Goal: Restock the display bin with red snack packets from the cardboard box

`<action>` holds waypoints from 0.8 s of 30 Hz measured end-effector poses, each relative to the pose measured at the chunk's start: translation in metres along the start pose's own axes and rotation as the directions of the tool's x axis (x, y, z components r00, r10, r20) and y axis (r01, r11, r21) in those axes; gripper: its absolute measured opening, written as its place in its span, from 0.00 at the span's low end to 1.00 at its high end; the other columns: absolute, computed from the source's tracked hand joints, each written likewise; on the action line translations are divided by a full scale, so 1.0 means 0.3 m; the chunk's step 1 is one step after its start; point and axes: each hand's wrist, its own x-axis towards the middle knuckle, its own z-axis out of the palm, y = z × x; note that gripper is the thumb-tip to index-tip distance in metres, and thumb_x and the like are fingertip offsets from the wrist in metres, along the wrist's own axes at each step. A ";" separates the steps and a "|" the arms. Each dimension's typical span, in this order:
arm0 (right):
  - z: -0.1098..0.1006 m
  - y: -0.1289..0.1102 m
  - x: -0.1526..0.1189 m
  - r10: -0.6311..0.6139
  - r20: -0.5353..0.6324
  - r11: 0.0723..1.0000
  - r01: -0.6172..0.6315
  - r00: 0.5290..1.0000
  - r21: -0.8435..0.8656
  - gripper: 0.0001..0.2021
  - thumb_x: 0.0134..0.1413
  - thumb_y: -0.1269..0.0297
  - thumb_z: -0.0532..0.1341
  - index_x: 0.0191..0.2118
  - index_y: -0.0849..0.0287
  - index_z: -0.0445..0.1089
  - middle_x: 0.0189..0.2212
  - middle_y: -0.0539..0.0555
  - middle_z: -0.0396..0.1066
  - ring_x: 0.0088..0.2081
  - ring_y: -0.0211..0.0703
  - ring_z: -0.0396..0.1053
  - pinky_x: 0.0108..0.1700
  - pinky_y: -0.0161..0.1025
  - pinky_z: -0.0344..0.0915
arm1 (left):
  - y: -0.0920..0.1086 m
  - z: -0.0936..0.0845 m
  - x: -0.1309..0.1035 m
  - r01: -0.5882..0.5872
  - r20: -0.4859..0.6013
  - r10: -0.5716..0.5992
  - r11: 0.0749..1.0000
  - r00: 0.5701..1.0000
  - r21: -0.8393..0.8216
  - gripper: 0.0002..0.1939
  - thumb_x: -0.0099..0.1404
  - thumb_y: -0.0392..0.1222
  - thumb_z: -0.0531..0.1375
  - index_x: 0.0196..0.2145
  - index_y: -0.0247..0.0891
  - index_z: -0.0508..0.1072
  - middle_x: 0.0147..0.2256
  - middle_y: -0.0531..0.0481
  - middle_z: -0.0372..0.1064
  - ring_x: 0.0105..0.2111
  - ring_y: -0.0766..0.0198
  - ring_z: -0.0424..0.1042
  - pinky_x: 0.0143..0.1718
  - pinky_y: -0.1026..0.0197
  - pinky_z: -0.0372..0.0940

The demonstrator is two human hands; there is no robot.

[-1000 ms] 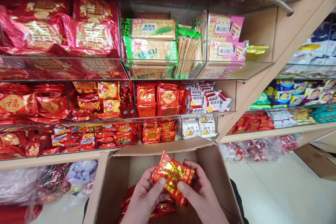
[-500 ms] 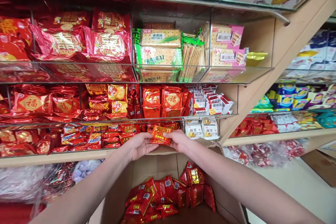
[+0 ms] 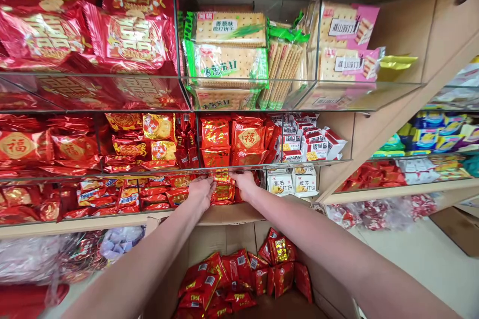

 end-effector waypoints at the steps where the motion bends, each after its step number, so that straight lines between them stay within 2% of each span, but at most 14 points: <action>1: 0.008 0.006 0.006 -0.031 -0.025 0.999 0.031 0.999 -0.012 0.08 0.33 0.69 0.64 0.26 0.61 0.66 0.28 0.53 0.72 0.33 0.42 0.70 0.35 0.36 0.64 | -0.002 0.004 0.000 -0.020 -0.023 0.020 0.999 1.000 -0.027 0.14 0.61 0.41 0.53 0.45 0.35 0.63 0.43 0.46 0.63 0.38 0.63 0.66 0.37 0.56 0.66; 6: 0.014 0.032 0.019 -0.146 -0.059 0.986 0.140 0.988 -0.087 0.05 0.34 0.72 0.61 0.25 0.60 0.67 0.31 0.53 0.72 0.33 0.40 0.69 0.39 0.34 0.62 | -0.016 0.008 -0.017 -0.033 -0.089 0.023 0.993 0.996 -0.112 0.15 0.61 0.41 0.54 0.46 0.35 0.62 0.43 0.46 0.63 0.37 0.63 0.67 0.35 0.57 0.66; 12: -0.003 0.056 0.039 -0.219 -0.066 0.966 0.206 0.974 -0.159 0.03 0.36 0.70 0.61 0.24 0.60 0.68 0.31 0.54 0.73 0.33 0.41 0.69 0.39 0.35 0.62 | -0.022 0.030 0.001 0.151 -0.037 -0.156 0.981 0.987 -0.121 0.13 0.62 0.41 0.53 0.44 0.35 0.64 0.42 0.46 0.64 0.37 0.64 0.67 0.36 0.57 0.66; 16: -0.008 0.071 0.053 -0.240 -0.045 0.957 0.229 0.970 -0.175 0.04 0.36 0.69 0.61 0.25 0.60 0.69 0.29 0.53 0.73 0.32 0.41 0.70 0.37 0.34 0.63 | -0.019 0.049 0.027 0.210 -0.038 -0.216 0.969 0.976 -0.129 0.14 0.62 0.42 0.53 0.44 0.35 0.64 0.43 0.46 0.63 0.38 0.63 0.66 0.37 0.55 0.65; 19: -0.012 0.079 0.062 -0.250 -0.031 0.954 0.241 0.968 -0.176 0.05 0.36 0.69 0.61 0.25 0.60 0.69 0.29 0.53 0.73 0.32 0.41 0.70 0.36 0.34 0.63 | -0.022 0.046 0.041 0.223 -0.032 -0.229 0.965 0.973 -0.139 0.13 0.62 0.42 0.53 0.44 0.35 0.64 0.43 0.46 0.63 0.38 0.63 0.66 0.37 0.56 0.65; 24: -0.022 0.082 0.070 -0.271 -0.030 0.948 0.261 0.962 -0.180 0.04 0.37 0.68 0.60 0.25 0.60 0.69 0.29 0.53 0.73 0.32 0.41 0.70 0.36 0.34 0.64 | -0.042 0.033 0.049 0.176 -0.015 -0.182 0.967 0.983 -0.181 0.13 0.62 0.41 0.53 0.43 0.34 0.64 0.41 0.47 0.64 0.36 0.65 0.67 0.35 0.58 0.66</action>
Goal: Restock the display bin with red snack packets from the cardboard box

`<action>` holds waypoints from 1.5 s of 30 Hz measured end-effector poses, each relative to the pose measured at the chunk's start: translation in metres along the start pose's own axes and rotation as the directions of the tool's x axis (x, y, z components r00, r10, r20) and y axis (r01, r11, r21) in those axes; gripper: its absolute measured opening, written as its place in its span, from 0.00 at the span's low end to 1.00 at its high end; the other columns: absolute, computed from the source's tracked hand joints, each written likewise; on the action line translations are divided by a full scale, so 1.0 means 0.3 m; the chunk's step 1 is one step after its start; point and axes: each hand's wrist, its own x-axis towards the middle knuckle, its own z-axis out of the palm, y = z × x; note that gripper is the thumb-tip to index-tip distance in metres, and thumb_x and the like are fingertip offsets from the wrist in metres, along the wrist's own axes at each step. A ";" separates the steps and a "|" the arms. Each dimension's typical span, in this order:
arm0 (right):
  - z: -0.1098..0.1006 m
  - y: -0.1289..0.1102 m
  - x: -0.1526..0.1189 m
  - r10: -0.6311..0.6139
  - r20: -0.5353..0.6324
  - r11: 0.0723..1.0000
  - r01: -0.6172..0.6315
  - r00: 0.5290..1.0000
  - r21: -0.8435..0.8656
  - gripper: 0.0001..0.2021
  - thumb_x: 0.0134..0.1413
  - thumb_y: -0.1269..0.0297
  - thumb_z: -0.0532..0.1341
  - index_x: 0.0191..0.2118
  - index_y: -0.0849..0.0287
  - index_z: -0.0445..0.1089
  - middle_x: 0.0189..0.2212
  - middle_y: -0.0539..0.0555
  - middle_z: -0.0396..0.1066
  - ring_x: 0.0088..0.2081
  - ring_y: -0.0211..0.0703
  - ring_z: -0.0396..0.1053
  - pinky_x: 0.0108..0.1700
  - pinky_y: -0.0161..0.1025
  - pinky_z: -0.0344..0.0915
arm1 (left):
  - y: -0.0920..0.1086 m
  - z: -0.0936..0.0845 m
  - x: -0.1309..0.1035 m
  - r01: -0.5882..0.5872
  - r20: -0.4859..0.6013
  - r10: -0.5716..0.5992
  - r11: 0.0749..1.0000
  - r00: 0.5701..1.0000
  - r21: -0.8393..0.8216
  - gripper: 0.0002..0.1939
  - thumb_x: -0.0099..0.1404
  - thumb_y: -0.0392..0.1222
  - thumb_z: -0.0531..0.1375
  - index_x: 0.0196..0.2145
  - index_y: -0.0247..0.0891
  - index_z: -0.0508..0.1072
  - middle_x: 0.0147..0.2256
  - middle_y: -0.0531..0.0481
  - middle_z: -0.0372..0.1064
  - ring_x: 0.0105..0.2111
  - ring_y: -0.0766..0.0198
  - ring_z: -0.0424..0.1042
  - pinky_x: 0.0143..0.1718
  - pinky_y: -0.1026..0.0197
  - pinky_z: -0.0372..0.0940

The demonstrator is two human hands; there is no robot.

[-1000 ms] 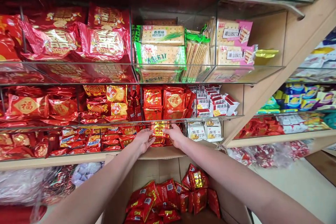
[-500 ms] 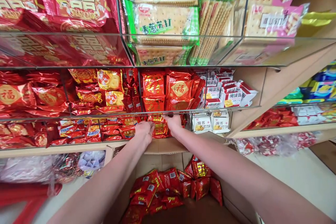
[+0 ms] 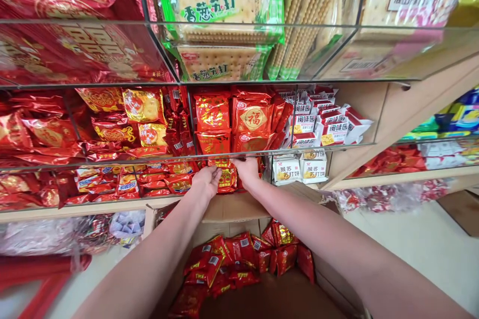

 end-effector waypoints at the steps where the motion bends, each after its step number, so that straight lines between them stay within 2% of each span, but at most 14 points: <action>1: -0.002 0.000 0.001 -0.005 0.005 1.000 0.005 1.000 0.000 0.04 0.38 0.68 0.59 0.25 0.60 0.69 0.28 0.52 0.73 0.31 0.40 0.70 0.36 0.33 0.64 | -0.002 -0.002 0.001 -0.009 0.005 0.009 1.000 1.000 -0.008 0.12 0.62 0.41 0.53 0.43 0.34 0.64 0.41 0.47 0.64 0.35 0.65 0.67 0.34 0.58 0.66; 5: -0.011 0.003 0.003 -0.014 0.000 1.000 0.014 1.000 -0.018 0.04 0.38 0.69 0.59 0.25 0.59 0.69 0.28 0.52 0.73 0.31 0.40 0.70 0.36 0.34 0.64 | -0.004 -0.008 0.001 -0.015 0.019 0.015 1.000 1.000 -0.017 0.11 0.62 0.40 0.53 0.42 0.34 0.65 0.39 0.47 0.65 0.34 0.67 0.67 0.32 0.60 0.66; 11: -0.009 -0.005 0.004 -0.015 -0.021 0.998 0.013 1.000 -0.067 0.03 0.38 0.70 0.59 0.25 0.59 0.68 0.28 0.51 0.73 0.30 0.39 0.70 0.35 0.32 0.64 | 0.004 -0.006 -0.005 0.063 0.001 -0.063 0.997 0.998 0.048 0.12 0.62 0.40 0.53 0.42 0.34 0.65 0.40 0.47 0.64 0.35 0.66 0.67 0.33 0.59 0.66; 16: 0.002 -0.012 0.014 0.005 -0.064 0.989 -0.014 0.998 -0.146 0.05 0.38 0.69 0.60 0.27 0.59 0.69 0.34 0.53 0.73 0.36 0.41 0.69 0.39 0.33 0.63 | 0.013 0.004 0.006 0.055 0.005 -0.055 0.995 0.998 0.082 0.12 0.62 0.41 0.53 0.42 0.34 0.65 0.40 0.47 0.65 0.34 0.66 0.67 0.33 0.59 0.66; 21: -0.012 -0.015 0.008 0.029 -0.029 0.978 -0.035 0.999 -0.207 0.03 0.39 0.67 0.60 0.24 0.59 0.70 0.29 0.55 0.73 0.35 0.44 0.69 0.39 0.36 0.62 | 0.004 -0.012 -0.014 0.077 -0.026 -0.073 0.981 0.997 0.180 0.12 0.61 0.41 0.53 0.42 0.34 0.65 0.40 0.47 0.64 0.35 0.65 0.67 0.34 0.58 0.66; 24: -0.014 -0.020 -0.011 0.042 0.026 0.979 -0.036 0.999 -0.203 0.05 0.38 0.64 0.61 0.26 0.58 0.71 0.28 0.54 0.73 0.34 0.43 0.70 0.36 0.35 0.63 | -0.003 -0.019 -0.035 0.116 -0.049 -0.107 0.962 0.993 0.249 0.11 0.61 0.42 0.54 0.39 0.33 0.66 0.36 0.49 0.65 0.33 0.66 0.66 0.34 0.58 0.64; 27: 0.002 -0.021 -0.021 0.066 0.076 0.981 -0.051 0.995 -0.189 0.08 0.36 0.63 0.62 0.28 0.59 0.71 0.27 0.53 0.73 0.29 0.41 0.69 0.30 0.34 0.64 | -0.002 -0.014 -0.039 0.126 -0.088 -0.104 0.949 0.991 0.288 0.10 0.58 0.46 0.56 0.31 0.36 0.67 0.29 0.52 0.65 0.30 0.67 0.66 0.33 0.59 0.62; 31: 0.023 -0.017 -0.006 0.110 0.085 0.982 -0.095 0.990 -0.163 0.09 0.38 0.63 0.62 0.29 0.60 0.71 0.27 0.54 0.72 0.24 0.39 0.68 0.24 0.32 0.63 | 0.005 -0.010 -0.029 0.130 -0.118 -0.095 0.934 0.988 0.333 0.13 0.54 0.50 0.59 0.22 0.38 0.65 0.24 0.55 0.65 0.29 0.66 0.65 0.35 0.59 0.60; 33: 0.021 -0.015 0.002 0.118 0.087 0.983 -0.104 0.989 -0.150 0.09 0.36 0.63 0.63 0.28 0.60 0.71 0.27 0.54 0.72 0.26 0.39 0.69 0.26 0.32 0.64 | 0.005 -0.012 -0.027 0.119 -0.108 -0.086 0.927 0.990 0.356 0.12 0.55 0.49 0.58 0.23 0.37 0.66 0.25 0.55 0.65 0.29 0.66 0.65 0.36 0.57 0.59; 36: 0.008 -0.017 -0.002 0.115 0.097 0.987 -0.102 0.989 -0.126 0.09 0.35 0.64 0.63 0.28 0.59 0.71 0.27 0.52 0.72 0.28 0.39 0.69 0.28 0.32 0.64 | -0.001 -0.017 -0.030 0.080 -0.079 -0.053 0.918 0.995 0.389 0.11 0.59 0.46 0.55 0.30 0.35 0.68 0.30 0.52 0.66 0.32 0.65 0.66 0.38 0.55 0.60; 40: -0.001 -0.023 -0.021 0.123 0.105 0.990 -0.114 0.987 -0.088 0.09 0.39 0.64 0.60 0.31 0.58 0.71 0.25 0.51 0.72 0.23 0.37 0.67 0.23 0.32 0.62 | -0.010 -0.021 -0.031 0.035 -0.039 -0.021 0.907 0.999 0.419 0.14 0.61 0.45 0.54 0.41 0.34 0.66 0.39 0.48 0.65 0.37 0.63 0.66 0.39 0.53 0.62; 45: 0.008 -0.022 -0.015 0.129 0.071 0.990 -0.125 0.989 -0.069 0.05 0.38 0.66 0.60 0.26 0.59 0.69 0.22 0.51 0.70 0.21 0.36 0.65 0.22 0.32 0.61 | -0.006 -0.021 -0.027 0.029 -0.016 -0.025 0.900 1.000 0.435 0.15 0.61 0.44 0.53 0.44 0.34 0.64 0.42 0.46 0.63 0.40 0.62 0.66 0.40 0.52 0.63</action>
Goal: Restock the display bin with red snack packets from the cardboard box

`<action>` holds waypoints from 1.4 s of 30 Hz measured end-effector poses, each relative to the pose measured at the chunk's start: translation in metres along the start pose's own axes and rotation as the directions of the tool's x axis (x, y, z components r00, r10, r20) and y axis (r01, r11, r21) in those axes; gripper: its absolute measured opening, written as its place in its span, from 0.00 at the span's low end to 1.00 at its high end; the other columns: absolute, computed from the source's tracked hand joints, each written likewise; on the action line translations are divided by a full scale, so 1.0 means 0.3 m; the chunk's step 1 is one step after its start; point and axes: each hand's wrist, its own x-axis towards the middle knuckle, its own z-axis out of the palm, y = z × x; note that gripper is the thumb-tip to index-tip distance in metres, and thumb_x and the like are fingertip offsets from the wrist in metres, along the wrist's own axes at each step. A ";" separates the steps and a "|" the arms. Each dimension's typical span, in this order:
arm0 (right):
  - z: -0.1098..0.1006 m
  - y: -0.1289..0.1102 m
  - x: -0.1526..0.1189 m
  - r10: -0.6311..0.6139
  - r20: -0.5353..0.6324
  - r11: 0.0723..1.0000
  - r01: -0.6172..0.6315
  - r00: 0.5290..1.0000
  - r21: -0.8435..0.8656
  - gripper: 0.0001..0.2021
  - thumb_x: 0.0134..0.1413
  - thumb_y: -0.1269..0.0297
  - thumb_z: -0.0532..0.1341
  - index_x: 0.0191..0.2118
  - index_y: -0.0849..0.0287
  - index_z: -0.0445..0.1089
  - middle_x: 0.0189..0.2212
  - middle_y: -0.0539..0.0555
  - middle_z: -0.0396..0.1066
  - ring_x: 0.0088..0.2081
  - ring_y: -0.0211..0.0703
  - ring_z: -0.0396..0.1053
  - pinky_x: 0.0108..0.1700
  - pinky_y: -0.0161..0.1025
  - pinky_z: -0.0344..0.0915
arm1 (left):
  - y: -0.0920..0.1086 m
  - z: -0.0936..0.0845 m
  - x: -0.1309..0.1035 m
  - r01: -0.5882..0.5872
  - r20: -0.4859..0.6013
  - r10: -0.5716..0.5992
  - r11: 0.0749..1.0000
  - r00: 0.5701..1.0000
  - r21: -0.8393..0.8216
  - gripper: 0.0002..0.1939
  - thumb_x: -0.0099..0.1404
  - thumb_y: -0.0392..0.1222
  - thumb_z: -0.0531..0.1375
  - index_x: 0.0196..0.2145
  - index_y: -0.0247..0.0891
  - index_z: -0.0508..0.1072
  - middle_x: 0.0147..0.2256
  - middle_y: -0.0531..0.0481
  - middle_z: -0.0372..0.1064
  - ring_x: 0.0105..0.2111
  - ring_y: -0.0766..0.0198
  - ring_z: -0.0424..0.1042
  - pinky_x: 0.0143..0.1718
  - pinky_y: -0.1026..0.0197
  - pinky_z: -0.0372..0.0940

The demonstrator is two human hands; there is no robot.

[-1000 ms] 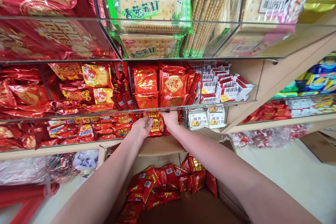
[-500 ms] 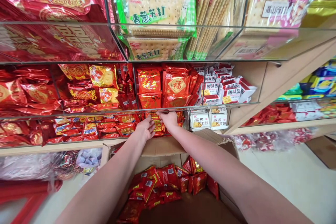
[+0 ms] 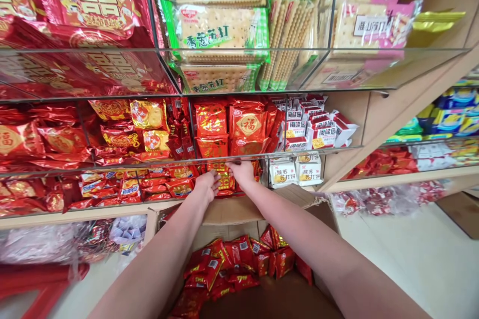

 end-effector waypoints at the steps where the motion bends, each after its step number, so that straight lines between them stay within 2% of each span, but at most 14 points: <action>1: -0.001 -0.001 0.000 -0.001 -0.009 1.000 0.001 1.000 0.003 0.05 0.38 0.65 0.60 0.26 0.59 0.69 0.22 0.51 0.70 0.21 0.36 0.65 0.23 0.32 0.61 | 0.001 -0.001 -0.002 0.002 0.007 -0.002 1.000 1.000 -0.002 0.14 0.61 0.44 0.53 0.43 0.34 0.64 0.42 0.46 0.64 0.39 0.62 0.66 0.39 0.53 0.63; 8: -0.022 -0.020 -0.041 0.004 -0.048 0.998 -0.001 0.999 0.059 0.08 0.42 0.64 0.57 0.31 0.60 0.67 0.27 0.52 0.71 0.20 0.34 0.65 0.20 0.30 0.59 | -0.001 -0.012 -0.026 0.010 0.043 -0.008 0.999 0.999 -0.032 0.16 0.62 0.45 0.53 0.45 0.35 0.63 0.43 0.46 0.63 0.39 0.62 0.66 0.39 0.53 0.64; 11: -0.007 -0.018 -0.039 0.002 -0.022 0.997 -0.001 1.000 0.079 0.08 0.43 0.65 0.57 0.32 0.61 0.67 0.30 0.53 0.71 0.21 0.35 0.67 0.21 0.30 0.62 | -0.009 -0.012 -0.016 0.003 0.037 -0.002 1.000 0.999 -0.026 0.16 0.61 0.44 0.53 0.46 0.35 0.63 0.44 0.45 0.62 0.40 0.61 0.65 0.40 0.52 0.63; 14: 0.023 -0.003 -0.014 -0.021 0.019 0.998 0.020 1.000 0.062 0.06 0.40 0.68 0.59 0.29 0.61 0.68 0.27 0.52 0.72 0.23 0.36 0.68 0.25 0.31 0.65 | -0.015 -0.010 0.002 -0.007 0.033 0.008 1.000 0.999 -0.012 0.16 0.61 0.43 0.53 0.46 0.35 0.63 0.44 0.45 0.62 0.41 0.61 0.65 0.40 0.52 0.63; 18: 0.042 0.017 0.022 -0.053 0.019 0.998 0.053 0.998 -0.019 0.04 0.39 0.69 0.60 0.26 0.61 0.69 0.26 0.52 0.72 0.25 0.38 0.69 0.26 0.32 0.65 | -0.018 -0.007 0.012 -0.031 0.021 0.030 0.999 0.999 0.008 0.16 0.61 0.43 0.53 0.46 0.36 0.62 0.45 0.45 0.61 0.41 0.61 0.65 0.40 0.52 0.64; 23: 0.012 0.018 0.026 -0.078 0.048 0.987 0.084 0.996 -0.140 0.05 0.39 0.67 0.61 0.27 0.59 0.70 0.25 0.51 0.71 0.29 0.39 0.70 0.30 0.31 0.64 | -0.019 -0.006 0.002 -0.032 0.017 0.031 0.999 0.999 0.041 0.16 0.61 0.43 0.53 0.46 0.35 0.62 0.44 0.45 0.62 0.41 0.61 0.65 0.40 0.52 0.64; 30: -0.026 0.036 -0.013 -0.038 -0.042 0.942 0.021 0.998 -0.336 0.14 0.37 0.66 0.62 0.35 0.62 0.65 0.29 0.53 0.70 0.28 0.39 0.69 0.28 0.33 0.63 | -0.020 -0.006 -0.001 -0.035 0.006 0.035 0.998 0.999 0.052 0.16 0.61 0.43 0.53 0.46 0.35 0.63 0.44 0.46 0.62 0.40 0.61 0.65 0.40 0.52 0.64; 35: -0.016 0.045 -0.009 -0.029 -0.010 0.902 0.021 1.000 -0.430 0.08 0.37 0.68 0.63 0.30 0.59 0.67 0.23 0.50 0.69 0.25 0.38 0.69 0.27 0.33 0.63 | -0.016 -0.004 -0.007 -0.049 0.007 0.049 0.997 0.999 0.059 0.16 0.61 0.43 0.53 0.46 0.35 0.62 0.45 0.45 0.62 0.41 0.60 0.65 0.40 0.52 0.63; 42: 0.014 0.016 0.034 -0.095 0.037 0.858 0.100 0.995 -0.504 0.06 0.42 0.71 0.60 0.31 0.59 0.70 0.28 0.51 0.71 0.32 0.38 0.70 0.34 0.31 0.63 | -0.021 -0.003 0.000 -0.067 0.005 0.067 0.994 0.998 0.091 0.17 0.61 0.43 0.53 0.47 0.35 0.62 0.45 0.45 0.62 0.41 0.60 0.65 0.40 0.51 0.64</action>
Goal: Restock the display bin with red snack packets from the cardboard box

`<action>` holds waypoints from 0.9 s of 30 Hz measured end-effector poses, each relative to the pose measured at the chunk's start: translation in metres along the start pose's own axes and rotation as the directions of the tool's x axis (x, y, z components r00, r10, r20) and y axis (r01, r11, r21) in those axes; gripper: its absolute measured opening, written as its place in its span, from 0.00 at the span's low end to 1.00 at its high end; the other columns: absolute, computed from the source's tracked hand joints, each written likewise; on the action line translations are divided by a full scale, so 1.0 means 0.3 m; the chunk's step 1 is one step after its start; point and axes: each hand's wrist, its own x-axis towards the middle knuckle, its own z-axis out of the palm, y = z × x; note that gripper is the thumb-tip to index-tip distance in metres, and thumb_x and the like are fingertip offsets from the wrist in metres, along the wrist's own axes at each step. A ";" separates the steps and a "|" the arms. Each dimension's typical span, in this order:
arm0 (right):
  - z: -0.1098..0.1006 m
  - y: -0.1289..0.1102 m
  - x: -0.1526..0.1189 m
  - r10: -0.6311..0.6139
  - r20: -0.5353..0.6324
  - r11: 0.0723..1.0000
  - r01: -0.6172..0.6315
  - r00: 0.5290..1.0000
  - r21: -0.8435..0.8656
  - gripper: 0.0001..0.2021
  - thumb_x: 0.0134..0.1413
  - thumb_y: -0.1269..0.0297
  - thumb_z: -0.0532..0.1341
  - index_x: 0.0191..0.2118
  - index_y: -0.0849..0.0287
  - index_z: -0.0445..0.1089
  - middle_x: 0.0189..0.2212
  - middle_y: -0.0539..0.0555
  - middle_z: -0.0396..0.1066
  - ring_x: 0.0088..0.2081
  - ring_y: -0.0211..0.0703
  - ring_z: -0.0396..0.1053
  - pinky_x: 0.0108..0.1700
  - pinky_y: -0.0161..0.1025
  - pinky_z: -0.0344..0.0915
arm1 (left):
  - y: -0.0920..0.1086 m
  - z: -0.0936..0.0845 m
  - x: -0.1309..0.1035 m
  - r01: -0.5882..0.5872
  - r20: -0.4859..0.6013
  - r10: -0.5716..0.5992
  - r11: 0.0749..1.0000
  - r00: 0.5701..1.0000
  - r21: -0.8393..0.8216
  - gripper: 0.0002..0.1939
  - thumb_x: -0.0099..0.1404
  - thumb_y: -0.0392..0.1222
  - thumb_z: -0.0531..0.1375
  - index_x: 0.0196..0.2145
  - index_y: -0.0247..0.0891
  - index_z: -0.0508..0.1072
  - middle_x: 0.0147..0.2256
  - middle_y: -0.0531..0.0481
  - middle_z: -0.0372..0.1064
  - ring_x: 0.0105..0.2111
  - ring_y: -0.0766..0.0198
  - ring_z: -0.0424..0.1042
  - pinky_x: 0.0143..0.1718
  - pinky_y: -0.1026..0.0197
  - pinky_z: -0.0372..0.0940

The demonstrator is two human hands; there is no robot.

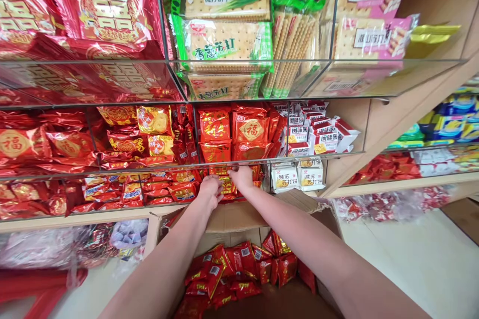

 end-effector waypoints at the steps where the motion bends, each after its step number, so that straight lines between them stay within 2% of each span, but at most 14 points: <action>1: -0.002 0.000 0.002 -0.008 0.006 1.000 0.009 1.000 -0.012 0.06 0.42 0.71 0.60 0.31 0.59 0.70 0.28 0.51 0.72 0.32 0.38 0.70 0.34 0.31 0.62 | -0.001 0.000 0.001 -0.002 -0.002 0.002 1.000 1.000 0.004 0.16 0.61 0.43 0.53 0.47 0.35 0.62 0.45 0.45 0.62 0.41 0.60 0.65 0.40 0.52 0.64; 5: -0.017 0.011 0.003 -0.009 0.030 0.998 0.011 1.000 -0.069 0.03 0.40 0.68 0.62 0.26 0.61 0.69 0.26 0.52 0.71 0.31 0.39 0.70 0.32 0.31 0.63 | -0.003 -0.001 -0.003 -0.010 -0.009 0.010 1.000 1.000 0.008 0.16 0.61 0.43 0.53 0.46 0.35 0.63 0.44 0.46 0.62 0.39 0.62 0.66 0.39 0.53 0.64; 12: -0.071 0.023 -0.023 0.000 0.082 0.986 0.014 0.997 -0.168 0.09 0.35 0.62 0.65 0.23 0.60 0.65 0.23 0.51 0.69 0.28 0.39 0.68 0.28 0.32 0.61 | 0.004 -0.003 -0.010 -0.007 -0.016 0.007 1.000 1.000 -0.008 0.15 0.61 0.43 0.53 0.45 0.34 0.63 0.42 0.46 0.63 0.38 0.63 0.66 0.37 0.55 0.65; 16: -0.105 0.011 -0.044 -0.012 0.140 0.976 0.042 0.990 -0.214 0.09 0.38 0.62 0.63 0.20 0.60 0.64 0.20 0.51 0.68 0.26 0.39 0.66 0.27 0.33 0.58 | 0.001 -0.006 -0.012 -0.017 -0.001 0.017 1.000 1.000 -0.014 0.15 0.61 0.43 0.53 0.45 0.35 0.63 0.43 0.46 0.63 0.38 0.62 0.66 0.37 0.54 0.65; 19: -0.157 -0.025 -0.084 -0.047 0.201 0.964 0.097 0.979 -0.247 0.08 0.40 0.64 0.62 0.19 0.60 0.63 0.19 0.51 0.67 0.24 0.38 0.64 0.26 0.33 0.55 | -0.001 -0.010 -0.014 -0.027 0.010 0.027 0.999 1.000 -0.026 0.14 0.61 0.43 0.53 0.44 0.35 0.63 0.41 0.47 0.64 0.36 0.64 0.67 0.35 0.56 0.65; 21: -0.216 -0.064 -0.154 -0.102 0.250 0.955 0.165 0.963 -0.248 0.07 0.40 0.66 0.62 0.20 0.59 0.64 0.20 0.50 0.67 0.24 0.37 0.63 0.27 0.33 0.55 | 0.004 -0.012 -0.019 -0.046 0.018 0.046 0.998 0.999 -0.036 0.14 0.62 0.43 0.53 0.44 0.34 0.63 0.39 0.47 0.64 0.34 0.65 0.67 0.33 0.58 0.66; 23: -0.288 -0.100 -0.267 -0.207 0.315 0.931 0.286 0.926 -0.227 0.04 0.43 0.66 0.60 0.23 0.58 0.65 0.22 0.49 0.67 0.25 0.36 0.62 0.28 0.32 0.54 | 0.018 -0.012 -0.033 -0.080 0.041 0.082 0.996 0.996 -0.048 0.13 0.61 0.42 0.53 0.43 0.34 0.63 0.36 0.49 0.65 0.30 0.68 0.66 0.29 0.61 0.65; 25: -0.353 -0.110 -0.408 -0.379 0.429 0.846 0.495 0.820 -0.198 0.05 0.48 0.63 0.57 0.26 0.58 0.65 0.23 0.49 0.67 0.26 0.36 0.62 0.28 0.33 0.54 | 0.037 -0.013 -0.063 -0.128 0.091 0.133 0.990 0.987 -0.067 0.10 0.60 0.39 0.55 0.40 0.33 0.64 0.31 0.50 0.65 0.26 0.70 0.66 0.25 0.65 0.63; 27: -0.388 -0.074 -0.540 -0.412 0.608 0.787 0.602 0.679 -0.139 0.08 0.52 0.61 0.54 0.30 0.57 0.66 0.27 0.50 0.68 0.28 0.37 0.64 0.31 0.33 0.56 | 0.052 -0.018 -0.116 -0.184 0.162 0.197 0.979 0.967 -0.090 0.06 0.57 0.34 0.56 0.35 0.34 0.66 0.26 0.52 0.66 0.23 0.71 0.65 0.23 0.67 0.60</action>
